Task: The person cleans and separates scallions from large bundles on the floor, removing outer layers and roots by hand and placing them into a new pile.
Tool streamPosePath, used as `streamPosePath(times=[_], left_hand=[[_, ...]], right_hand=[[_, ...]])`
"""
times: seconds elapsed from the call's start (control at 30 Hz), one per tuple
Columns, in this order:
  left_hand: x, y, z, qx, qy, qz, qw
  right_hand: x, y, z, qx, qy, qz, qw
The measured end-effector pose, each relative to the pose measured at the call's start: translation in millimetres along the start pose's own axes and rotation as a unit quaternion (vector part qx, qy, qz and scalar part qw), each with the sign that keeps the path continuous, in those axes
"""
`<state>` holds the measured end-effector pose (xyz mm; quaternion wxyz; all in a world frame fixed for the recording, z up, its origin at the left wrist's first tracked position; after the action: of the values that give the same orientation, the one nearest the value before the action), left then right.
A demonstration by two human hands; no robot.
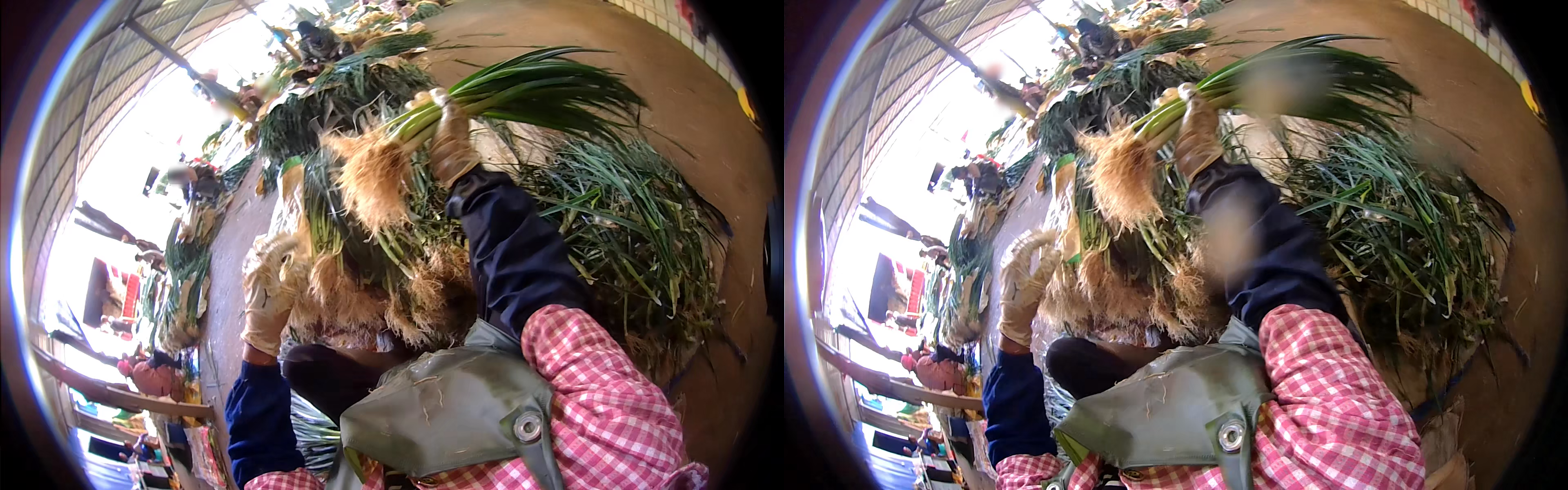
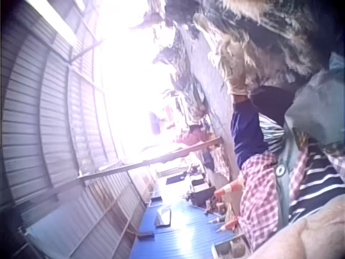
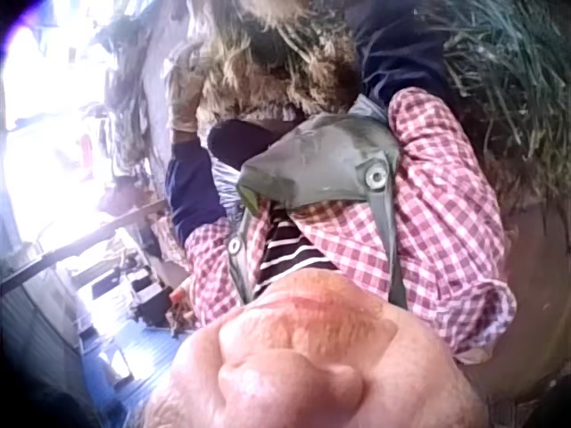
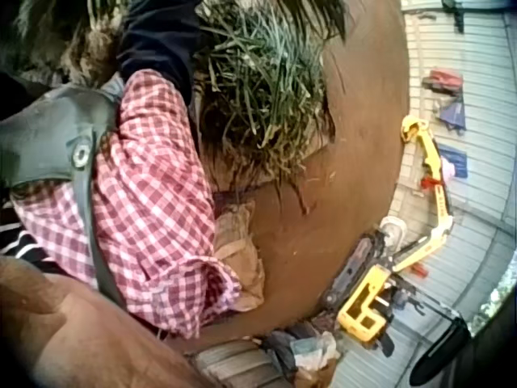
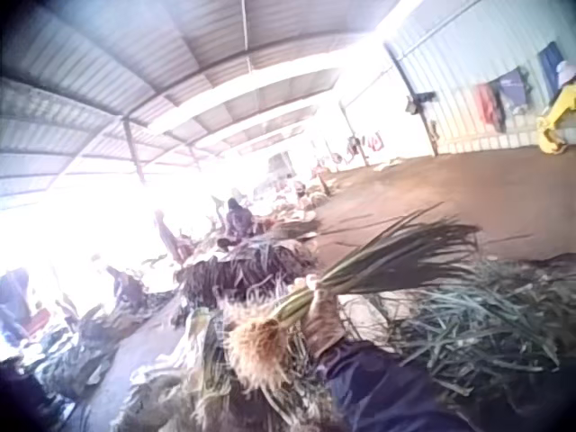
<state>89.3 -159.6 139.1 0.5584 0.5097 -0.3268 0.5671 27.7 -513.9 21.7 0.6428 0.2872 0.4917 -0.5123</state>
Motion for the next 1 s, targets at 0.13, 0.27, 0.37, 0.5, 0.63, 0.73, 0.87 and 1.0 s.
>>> streamPosePath(times=[0.13, 0.27, 0.37, 0.5, 0.63, 0.73, 0.87, 1.0], left_hand=[[-5, 65, 57, -0.128, -0.003, 0.102, 0.987], [-54, 50, 115, -0.187, 0.023, 0.316, 0.93], [-78, 26, 144, 0.04, -0.094, 0.218, 0.971], [-62, 8, 156, -0.012, 0.009, 0.193, 0.981], [-38, -3, 162, -0.029, -0.001, 0.285, 0.958], [-6, 37, 166, -0.144, 0.04, 0.428, 0.891], [36, 34, 188, -0.082, -0.014, 0.502, 0.861], [87, 63, 196, -0.111, 0.064, 0.564, 0.816]], right_hand=[[-20, 32, -47, -0.013, 0.007, -0.039, 0.999], [-58, 64, -97, -0.093, 0.018, 0.012, 0.995], [-56, 71, -94, -0.122, -0.045, -0.03, 0.991], [-69, 80, -77, -0.091, -0.181, -0.032, 0.979], [-95, 60, -90, -0.176, -0.246, 0.059, 0.951], [-94, 43, -74, -0.156, -0.225, 0.141, 0.951], [-65, 7, -55, -0.126, -0.097, 0.252, 0.955], [23, -45, -20, -0.066, 0.047, 0.307, 0.948]])
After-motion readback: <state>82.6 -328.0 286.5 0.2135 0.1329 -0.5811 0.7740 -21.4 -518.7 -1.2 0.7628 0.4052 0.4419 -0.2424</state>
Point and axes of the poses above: each hand's wrist, its own z-axis towards the middle knuckle, its own x-axis out of the back of the hand, y = z × x, the point moved 9 cm from there along z, towards the middle knuckle, and after that the axes turned 13 degrees about -y, right-handed, at the moved point
